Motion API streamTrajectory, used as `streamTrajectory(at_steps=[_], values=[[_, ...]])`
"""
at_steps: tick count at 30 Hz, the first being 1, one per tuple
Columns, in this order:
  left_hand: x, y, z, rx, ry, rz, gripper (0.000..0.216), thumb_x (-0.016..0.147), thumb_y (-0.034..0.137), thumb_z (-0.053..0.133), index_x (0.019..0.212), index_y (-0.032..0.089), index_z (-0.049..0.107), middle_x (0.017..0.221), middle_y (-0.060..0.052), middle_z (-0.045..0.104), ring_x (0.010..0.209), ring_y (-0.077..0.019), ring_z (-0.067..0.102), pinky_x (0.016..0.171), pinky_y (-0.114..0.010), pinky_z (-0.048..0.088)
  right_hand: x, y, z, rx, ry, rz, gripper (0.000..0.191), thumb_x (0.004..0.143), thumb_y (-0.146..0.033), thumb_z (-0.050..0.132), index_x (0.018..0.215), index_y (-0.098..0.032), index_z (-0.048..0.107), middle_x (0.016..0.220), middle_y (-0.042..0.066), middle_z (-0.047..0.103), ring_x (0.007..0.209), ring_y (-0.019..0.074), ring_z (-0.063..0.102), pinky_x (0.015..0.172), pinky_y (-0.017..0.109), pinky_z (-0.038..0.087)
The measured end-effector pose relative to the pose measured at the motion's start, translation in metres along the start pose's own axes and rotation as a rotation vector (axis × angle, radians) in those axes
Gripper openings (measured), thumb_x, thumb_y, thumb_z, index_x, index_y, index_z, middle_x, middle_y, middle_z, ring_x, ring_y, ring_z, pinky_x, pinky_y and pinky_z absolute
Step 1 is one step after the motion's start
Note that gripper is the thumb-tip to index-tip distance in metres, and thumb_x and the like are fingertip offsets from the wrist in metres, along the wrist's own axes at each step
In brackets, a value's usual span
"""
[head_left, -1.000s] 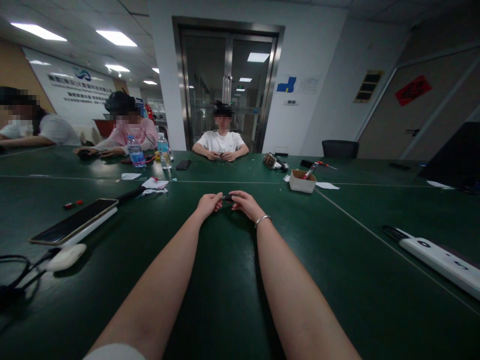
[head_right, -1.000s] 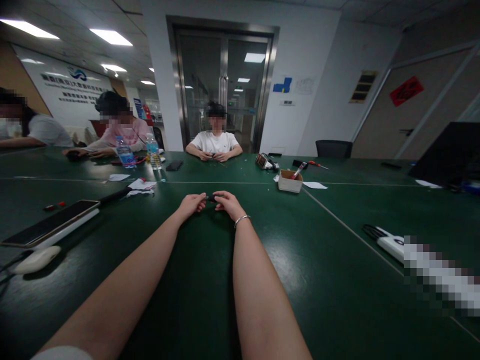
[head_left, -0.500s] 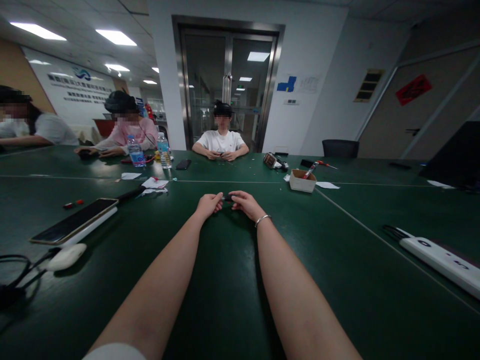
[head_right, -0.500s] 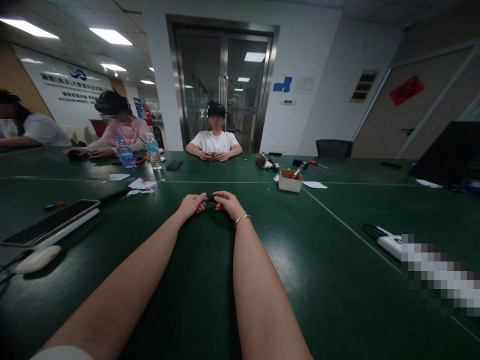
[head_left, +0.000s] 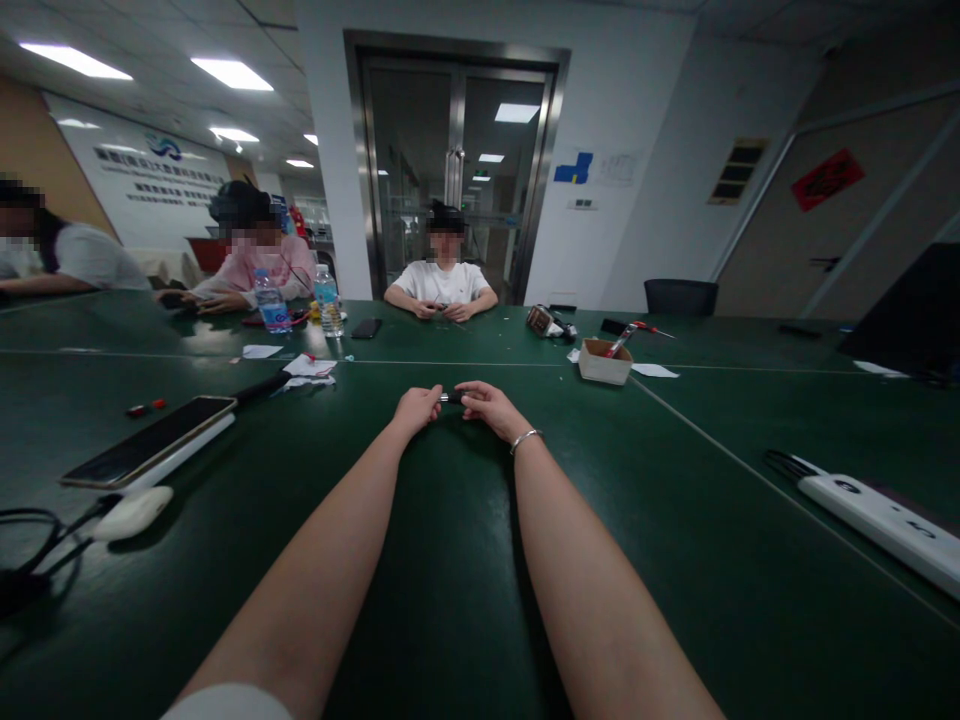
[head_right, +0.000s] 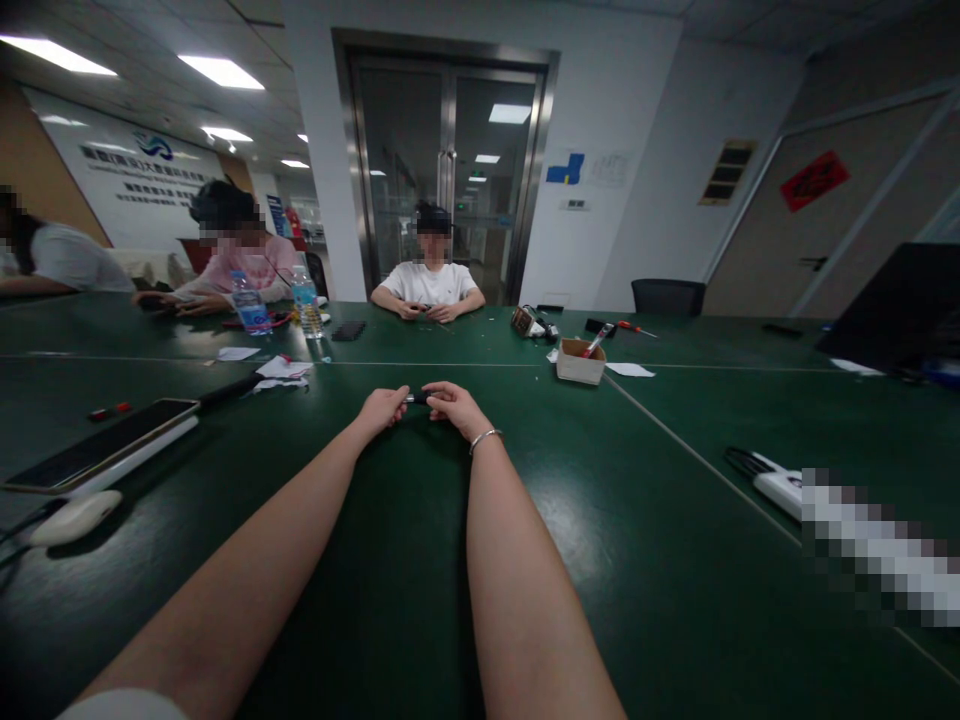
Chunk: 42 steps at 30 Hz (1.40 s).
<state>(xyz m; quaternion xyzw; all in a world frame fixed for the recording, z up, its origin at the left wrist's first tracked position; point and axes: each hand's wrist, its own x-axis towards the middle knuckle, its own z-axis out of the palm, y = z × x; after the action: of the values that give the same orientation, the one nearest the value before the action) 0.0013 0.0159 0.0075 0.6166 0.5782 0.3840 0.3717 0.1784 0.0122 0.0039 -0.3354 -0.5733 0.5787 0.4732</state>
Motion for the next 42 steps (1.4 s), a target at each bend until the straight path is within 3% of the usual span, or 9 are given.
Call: streamTrajectory(at_steps=[9,19,29,32,37,42], values=[[-0.004,0.000,0.002,-0.006,-0.040,0.059,0.043,0.077,0.054,0.044,0.060,0.017,0.056,0.049,0.001,0.052,0.043,-0.0099,0.046,0.046,-0.022,0.035,0.002,-0.002,0.001,0.022,0.069,0.071,0.013,0.079,-0.017,0.061,0.090,-0.013,0.064,0.063,0.002,0.064,0.049,0.0064,0.055,0.053,0.020,0.052],[-0.005,0.010,-0.002,-0.066,-0.027,-0.034,0.040,0.078,0.050,0.044,0.055,0.018,0.049,0.041,0.004,0.040,0.038,-0.0098,0.035,0.044,-0.024,0.029,-0.001,-0.003,0.001,0.031,-0.005,-0.010,0.026,0.070,-0.015,0.067,0.095,-0.018,0.064,0.072,-0.003,0.060,0.051,0.0045,0.054,0.054,0.019,0.051],[-0.005,0.014,-0.004,-0.141,-0.100,-0.116,0.036,0.079,0.047,0.044,0.057,0.018,0.046,0.042,0.005,0.037,0.037,-0.0087,0.034,0.042,-0.024,0.031,-0.001,-0.001,0.002,-0.017,-0.015,-0.030,0.028,0.071,-0.015,0.065,0.099,-0.019,0.061,0.080,-0.001,0.061,0.052,0.0043,0.055,0.055,0.020,0.051],[-0.003,0.010,0.002,-0.075,0.001,-0.082,0.041,0.079,0.052,0.042,0.058,0.017,0.049,0.046,0.002,0.046,0.038,-0.0090,0.040,0.042,-0.023,0.034,0.001,0.001,0.002,-0.020,0.017,-0.029,0.025,0.071,-0.017,0.066,0.096,-0.018,0.061,0.073,-0.002,0.059,0.049,0.0044,0.054,0.052,0.020,0.050],[-0.006,0.005,0.008,0.012,0.047,0.039,0.044,0.080,0.055,0.041,0.068,0.015,0.057,0.059,-0.003,0.059,0.047,-0.0102,0.051,0.046,-0.022,0.040,0.005,0.004,0.001,-0.030,0.094,0.000,0.020,0.072,-0.017,0.066,0.091,-0.016,0.062,0.065,-0.003,0.060,0.046,0.0054,0.054,0.050,0.021,0.051],[-0.007,0.001,0.008,-0.047,0.058,0.150,0.029,0.077,0.044,0.052,0.086,0.018,0.060,0.073,-0.003,0.062,0.061,-0.0117,0.056,0.047,-0.020,0.043,0.005,0.004,0.001,-0.010,0.130,0.024,0.015,0.075,-0.017,0.064,0.089,-0.014,0.061,0.065,0.000,0.064,0.044,0.0057,0.054,0.048,0.020,0.051]])
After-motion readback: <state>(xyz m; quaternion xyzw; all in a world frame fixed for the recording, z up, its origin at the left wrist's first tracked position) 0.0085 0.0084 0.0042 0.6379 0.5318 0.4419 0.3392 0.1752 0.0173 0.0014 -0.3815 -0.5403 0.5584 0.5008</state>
